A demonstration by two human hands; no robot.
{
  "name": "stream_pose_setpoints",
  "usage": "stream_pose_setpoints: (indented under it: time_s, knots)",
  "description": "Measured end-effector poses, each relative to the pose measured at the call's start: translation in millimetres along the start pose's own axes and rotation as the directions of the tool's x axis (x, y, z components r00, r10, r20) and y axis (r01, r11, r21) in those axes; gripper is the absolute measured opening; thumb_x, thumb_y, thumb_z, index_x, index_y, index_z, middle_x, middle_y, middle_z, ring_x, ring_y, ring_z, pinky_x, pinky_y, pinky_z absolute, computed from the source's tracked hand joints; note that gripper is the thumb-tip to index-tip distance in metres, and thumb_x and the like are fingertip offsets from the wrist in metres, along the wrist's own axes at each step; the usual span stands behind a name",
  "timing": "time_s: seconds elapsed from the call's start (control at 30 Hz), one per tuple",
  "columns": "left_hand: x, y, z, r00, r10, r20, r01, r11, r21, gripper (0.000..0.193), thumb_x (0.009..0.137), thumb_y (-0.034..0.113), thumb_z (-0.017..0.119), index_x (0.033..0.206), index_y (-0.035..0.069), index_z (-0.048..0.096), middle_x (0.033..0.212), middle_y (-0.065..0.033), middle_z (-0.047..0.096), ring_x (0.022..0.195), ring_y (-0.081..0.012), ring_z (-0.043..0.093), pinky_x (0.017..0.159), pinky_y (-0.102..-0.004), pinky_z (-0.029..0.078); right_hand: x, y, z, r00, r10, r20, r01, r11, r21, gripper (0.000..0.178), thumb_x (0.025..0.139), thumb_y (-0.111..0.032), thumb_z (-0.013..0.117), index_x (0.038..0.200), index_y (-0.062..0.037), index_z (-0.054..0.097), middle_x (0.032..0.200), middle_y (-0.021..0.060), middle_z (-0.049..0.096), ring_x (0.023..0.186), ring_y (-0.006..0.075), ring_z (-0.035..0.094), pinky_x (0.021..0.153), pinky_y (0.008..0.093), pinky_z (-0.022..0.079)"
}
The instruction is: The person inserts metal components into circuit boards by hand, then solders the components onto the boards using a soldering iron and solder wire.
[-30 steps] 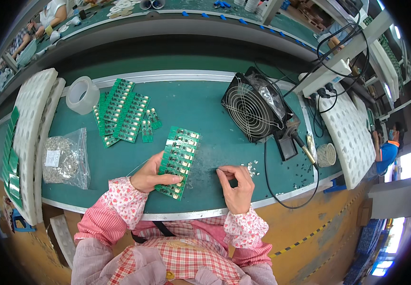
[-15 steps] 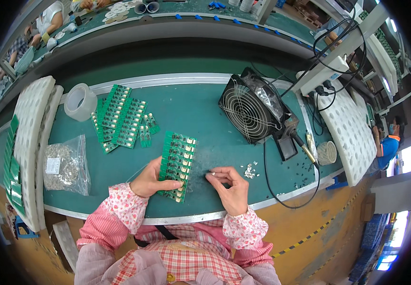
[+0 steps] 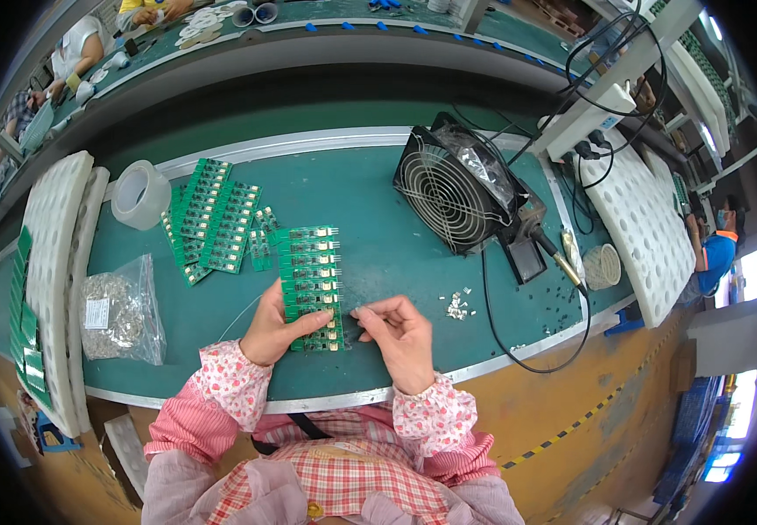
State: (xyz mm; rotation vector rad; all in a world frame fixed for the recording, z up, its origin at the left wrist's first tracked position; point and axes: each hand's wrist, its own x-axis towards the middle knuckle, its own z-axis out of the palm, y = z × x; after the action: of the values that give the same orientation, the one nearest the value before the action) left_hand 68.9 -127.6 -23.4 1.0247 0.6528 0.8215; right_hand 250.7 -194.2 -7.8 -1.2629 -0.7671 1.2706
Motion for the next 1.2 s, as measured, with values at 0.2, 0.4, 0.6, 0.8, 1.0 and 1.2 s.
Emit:
stream_pose_setpoints:
  time_s: [0.2, 0.4, 0.6, 0.8, 1.0, 1.2]
  knots:
    - [-4, -2, 6, 0.99, 0.111, -0.092, -0.103, 0.991, 0.086, 0.041, 0.085, 0.002, 0.073, 0.12, -0.001, 0.052, 0.107, -0.0061, 0.066, 0.095, -0.0111, 0.064, 0.081, -0.0261, 0.054, 2, 12, 14, 0.991, 0.091, 0.094, -0.105, 0.982, 0.159, 0.013, 0.094, -0.012, 0.065, 0.099, -0.0004, 0.06, 0.092, 0.0022, 0.064, 0.084, 0.0067, 0.057, 0.075, 0.0215, 0.047]
    - [-4, -1, 7, 0.985, 0.118, -0.128, -0.102, 0.987, 0.124, 0.041, 0.084, 0.002, 0.074, 0.119, -0.001, 0.052, 0.108, -0.006, 0.065, 0.095, -0.0112, 0.064, 0.082, -0.0263, 0.054, 1, 10, 23, 0.996, 0.069, 0.056, -0.078, 0.983, 0.167, 0.013, 0.094, -0.014, 0.065, 0.097, -0.0018, 0.06, 0.089, 0.0004, 0.062, 0.08, 0.0053, 0.053, 0.074, 0.0205, 0.044]
    - [-6, 2, 7, 0.989, 0.097, -0.115, -0.074, 0.98, 0.186, 0.043, 0.083, 0.004, 0.075, 0.119, -0.001, 0.052, 0.107, -0.0056, 0.066, 0.095, -0.0109, 0.064, 0.081, -0.0268, 0.054, 2, 9, 19, 0.995, 0.081, 0.065, -0.088, 0.99, 0.112, 0.014, 0.094, -0.015, 0.065, 0.096, -0.0024, 0.058, 0.087, 0.0004, 0.06, 0.08, 0.0061, 0.053, 0.074, 0.0216, 0.043]
    - [-7, 0, 11, 0.988, 0.124, -0.095, -0.098, 0.965, 0.242, 0.042, 0.082, 0.004, 0.075, 0.118, 0.0, 0.054, 0.106, -0.0053, 0.066, 0.094, -0.0109, 0.064, 0.08, -0.0269, 0.054, 1, 19, 15, 0.997, 0.003, 0.071, -0.009, 0.996, 0.089, 0.015, 0.094, -0.013, 0.065, 0.098, -0.0019, 0.056, 0.09, 0.001, 0.061, 0.082, 0.0061, 0.055, 0.075, 0.0222, 0.045]
    - [-5, -5, 11, 0.984, 0.103, -0.148, -0.079, 0.984, 0.159, 0.037, 0.083, -0.001, 0.072, 0.116, 0.001, 0.054, 0.105, -0.0069, 0.067, 0.089, -0.0115, 0.066, 0.079, -0.0268, 0.055, 5, 10, 6, 0.991, -0.136, -0.003, 0.134, 0.981, -0.141, 0.021, 0.09, -0.011, 0.07, 0.103, -0.0013, 0.057, 0.091, 0.0033, 0.062, 0.084, 0.0088, 0.059, 0.077, 0.0245, 0.048]
    - [0, -3, 8, 0.981, 0.074, -0.181, -0.066, 0.996, 0.052, 0.037, 0.085, -0.003, 0.07, 0.118, 0.001, 0.053, 0.103, -0.0065, 0.067, 0.089, -0.0129, 0.066, 0.078, -0.0284, 0.056, 12, -10, -70, 0.728, -0.682, 0.077, 0.225, 0.131, -0.965, 0.022, 0.075, -0.012, 0.077, 0.095, -0.0076, 0.068, 0.095, 0.0072, 0.063, 0.091, 0.0273, 0.057, 0.081, 0.0383, 0.045]
